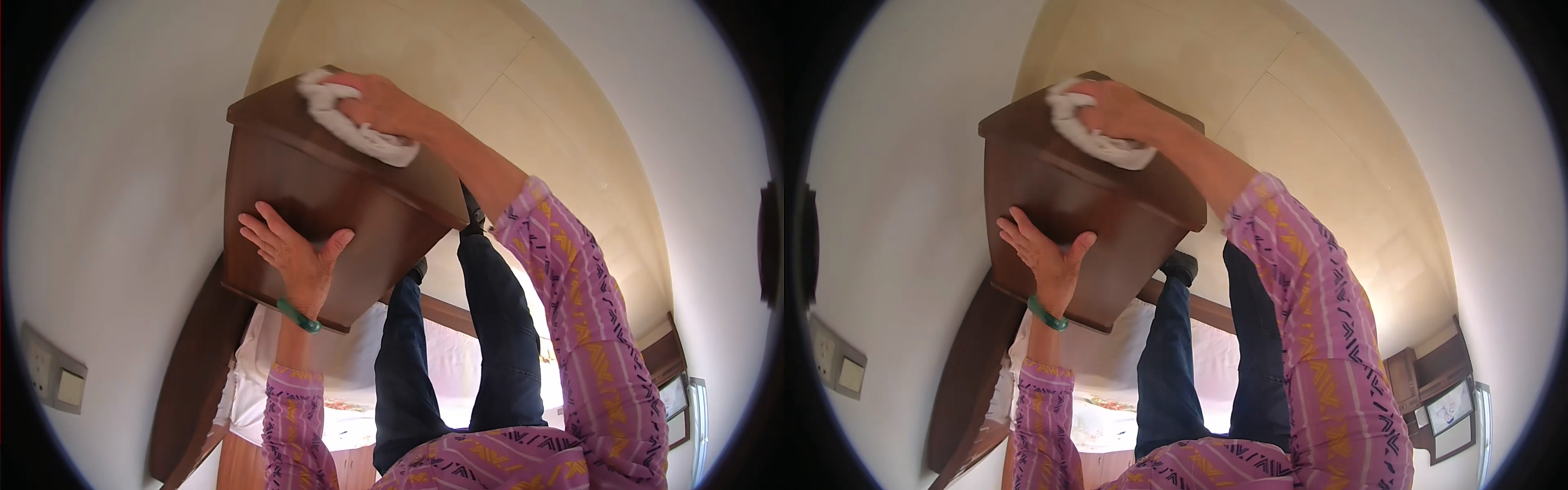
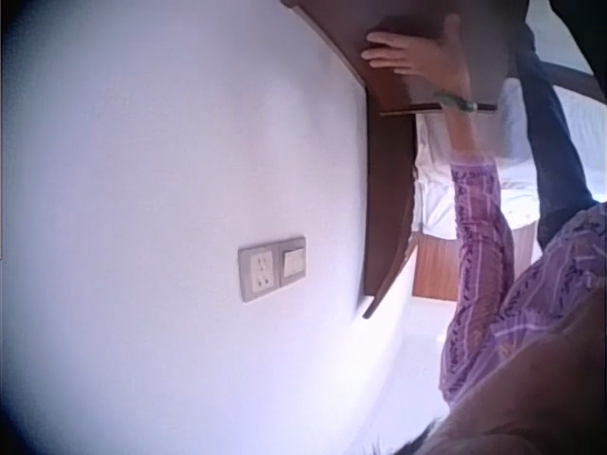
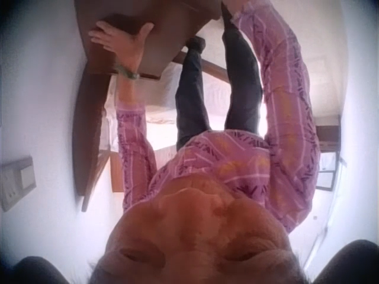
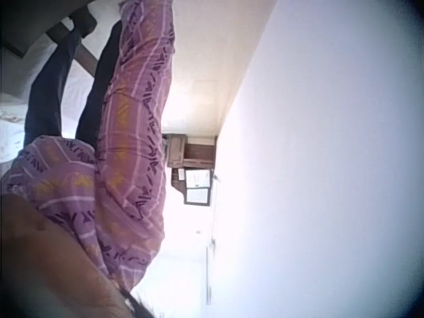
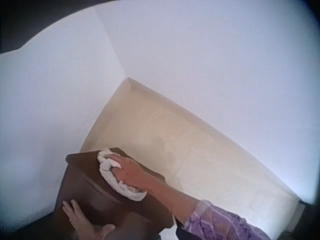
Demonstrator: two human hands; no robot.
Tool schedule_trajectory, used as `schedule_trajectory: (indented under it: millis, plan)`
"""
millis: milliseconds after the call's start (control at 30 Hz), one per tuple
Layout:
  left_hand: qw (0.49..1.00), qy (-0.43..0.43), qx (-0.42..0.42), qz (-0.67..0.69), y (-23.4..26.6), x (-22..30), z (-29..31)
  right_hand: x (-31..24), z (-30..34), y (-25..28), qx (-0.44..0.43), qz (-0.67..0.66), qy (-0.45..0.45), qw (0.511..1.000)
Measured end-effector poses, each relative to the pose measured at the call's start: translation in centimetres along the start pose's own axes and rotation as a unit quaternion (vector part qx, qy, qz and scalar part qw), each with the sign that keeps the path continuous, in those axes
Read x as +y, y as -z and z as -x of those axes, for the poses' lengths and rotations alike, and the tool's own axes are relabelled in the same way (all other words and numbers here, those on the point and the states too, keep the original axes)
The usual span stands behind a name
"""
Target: The person wipes the window frame and the sliding track using a white cloth, then moves to a wooden side table and wipes its top surface.
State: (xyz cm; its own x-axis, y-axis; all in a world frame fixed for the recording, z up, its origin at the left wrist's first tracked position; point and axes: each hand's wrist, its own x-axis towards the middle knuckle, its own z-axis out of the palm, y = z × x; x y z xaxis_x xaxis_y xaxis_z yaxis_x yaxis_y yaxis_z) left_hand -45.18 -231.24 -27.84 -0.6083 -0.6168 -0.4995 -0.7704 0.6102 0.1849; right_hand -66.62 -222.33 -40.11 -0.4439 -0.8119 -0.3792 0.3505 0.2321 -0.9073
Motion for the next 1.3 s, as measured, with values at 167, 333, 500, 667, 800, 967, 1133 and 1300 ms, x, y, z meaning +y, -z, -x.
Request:
schedule_trajectory:
  millis: [167,333,500,667,800,967,1133,1300]
  plan:
    - [0.999,-0.041,-0.008,0.003,-1.1,1.5,-0.2,3.3,-8.7,0.3,0.054,0.121,0.094,0.987]
    - [0.998,-0.053,0.000,-0.023,-0.5,-0.7,0.1,19.3,-2.1,4.7,-0.029,0.296,-0.146,0.943]
    - [0.991,-0.130,0.028,-0.027,-2.1,-0.3,-0.6,23.9,13.0,7.8,0.163,-0.295,-0.266,0.903]
    - [0.983,-0.161,0.029,-0.083,-3.0,-0.1,-0.4,20.3,14.8,-0.5,0.296,-0.622,-0.088,0.720]
    - [0.985,-0.150,0.029,-0.081,-3.0,-1.7,-1.6,18.8,14.9,-8.1,0.321,-0.331,-0.065,0.885]
    - [0.981,-0.159,0.029,-0.108,-2.4,-1.1,-2.0,16.2,16.0,-10.6,0.396,-0.542,0.020,0.741]
    - [0.985,-0.133,0.027,-0.111,-2.3,-2.1,-4.2,13.5,20.4,-20.9,0.474,-0.077,-0.193,0.856]
    - [0.992,-0.052,-0.019,-0.111,-2.8,-1.7,-5.7,13.6,27.7,-34.8,0.328,-0.078,-0.251,0.907]
